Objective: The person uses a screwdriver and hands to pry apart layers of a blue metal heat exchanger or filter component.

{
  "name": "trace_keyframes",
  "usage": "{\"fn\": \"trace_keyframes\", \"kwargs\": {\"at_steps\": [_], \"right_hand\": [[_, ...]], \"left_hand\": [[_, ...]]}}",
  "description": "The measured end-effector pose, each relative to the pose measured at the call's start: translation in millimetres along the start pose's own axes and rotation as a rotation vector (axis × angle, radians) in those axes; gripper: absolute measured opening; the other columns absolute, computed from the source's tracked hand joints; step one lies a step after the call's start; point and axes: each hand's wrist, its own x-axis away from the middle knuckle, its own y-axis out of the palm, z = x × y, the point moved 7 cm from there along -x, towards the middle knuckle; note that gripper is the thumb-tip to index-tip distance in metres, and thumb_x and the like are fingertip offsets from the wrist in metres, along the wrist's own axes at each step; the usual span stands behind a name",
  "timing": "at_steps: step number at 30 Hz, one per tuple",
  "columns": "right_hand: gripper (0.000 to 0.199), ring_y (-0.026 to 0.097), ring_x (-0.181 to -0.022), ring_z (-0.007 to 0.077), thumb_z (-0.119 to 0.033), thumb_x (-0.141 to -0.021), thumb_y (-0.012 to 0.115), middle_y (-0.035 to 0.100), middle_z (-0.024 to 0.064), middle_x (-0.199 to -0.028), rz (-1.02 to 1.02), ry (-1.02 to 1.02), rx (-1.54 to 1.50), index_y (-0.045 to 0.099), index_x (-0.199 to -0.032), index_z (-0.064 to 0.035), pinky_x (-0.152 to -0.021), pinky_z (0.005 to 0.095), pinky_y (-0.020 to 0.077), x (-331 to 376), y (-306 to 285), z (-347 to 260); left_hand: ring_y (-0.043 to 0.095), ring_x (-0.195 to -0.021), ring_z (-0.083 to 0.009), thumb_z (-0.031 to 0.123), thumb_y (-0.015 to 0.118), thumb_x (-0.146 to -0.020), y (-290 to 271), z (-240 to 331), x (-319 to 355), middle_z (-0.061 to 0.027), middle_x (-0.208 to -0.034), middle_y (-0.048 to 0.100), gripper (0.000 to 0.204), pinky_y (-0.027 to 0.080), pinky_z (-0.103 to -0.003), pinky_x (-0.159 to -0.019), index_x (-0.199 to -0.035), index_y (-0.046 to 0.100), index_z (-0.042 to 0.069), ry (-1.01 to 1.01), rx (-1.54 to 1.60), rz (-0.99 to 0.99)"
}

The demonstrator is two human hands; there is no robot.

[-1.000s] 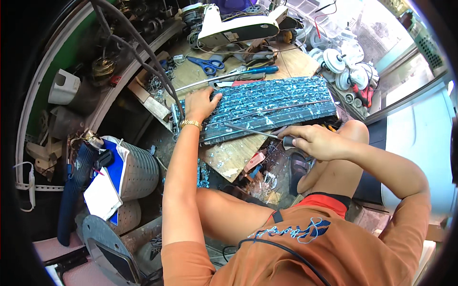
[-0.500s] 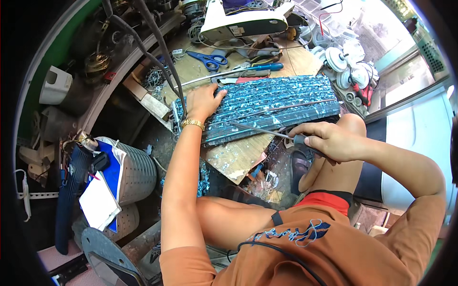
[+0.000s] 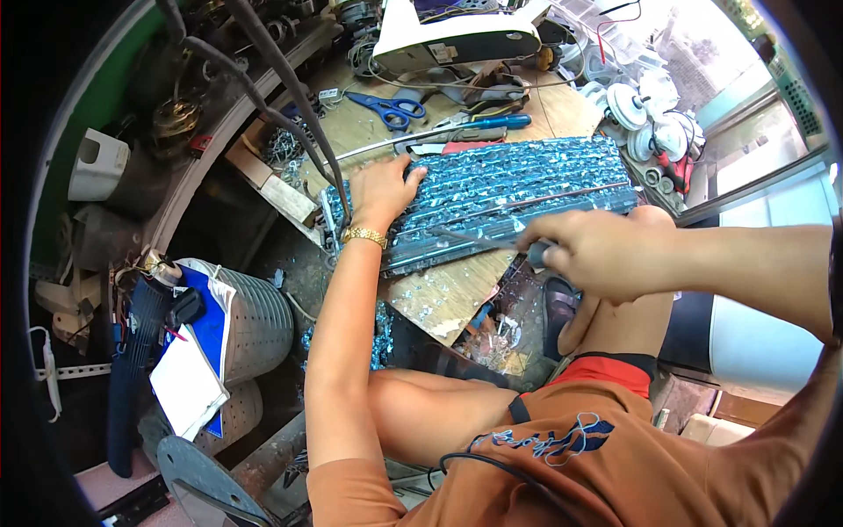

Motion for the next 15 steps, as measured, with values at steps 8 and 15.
{"fn": "trace_keyframes", "kwargs": {"at_steps": [8, 15], "right_hand": [[0.053, 0.072, -0.082, 0.0412, -0.020, -0.101, 0.057, 0.073, 0.0172, -0.099, 0.352, -0.243, 0.223, 0.048, -0.153, -0.0252, -0.070, 0.0529, 0.0580, -24, 93, 95], [0.062, 0.066, -0.073, 0.0259, -0.012, -0.090, 0.072, 0.056, 0.0060, -0.088, 0.729, -0.454, 0.118, 0.057, -0.150, -0.0193, -0.060, 0.0390, 0.0550, -71, 174, 139]], "left_hand": [[0.072, -0.107, -0.0356, 0.057, 0.060, -0.098, 7, -3, -3, -0.0140, -0.110, 0.078, 0.047, 0.049, -0.057, -0.096, -0.121, 0.075, 0.019, -0.035, 0.003, -0.074], [0.072, -0.106, -0.0362, 0.055, 0.062, -0.098, 7, -14, 0, -0.0123, -0.111, 0.078, 0.048, 0.053, -0.050, -0.092, -0.123, 0.076, 0.018, -0.076, 0.046, -0.104]]}}
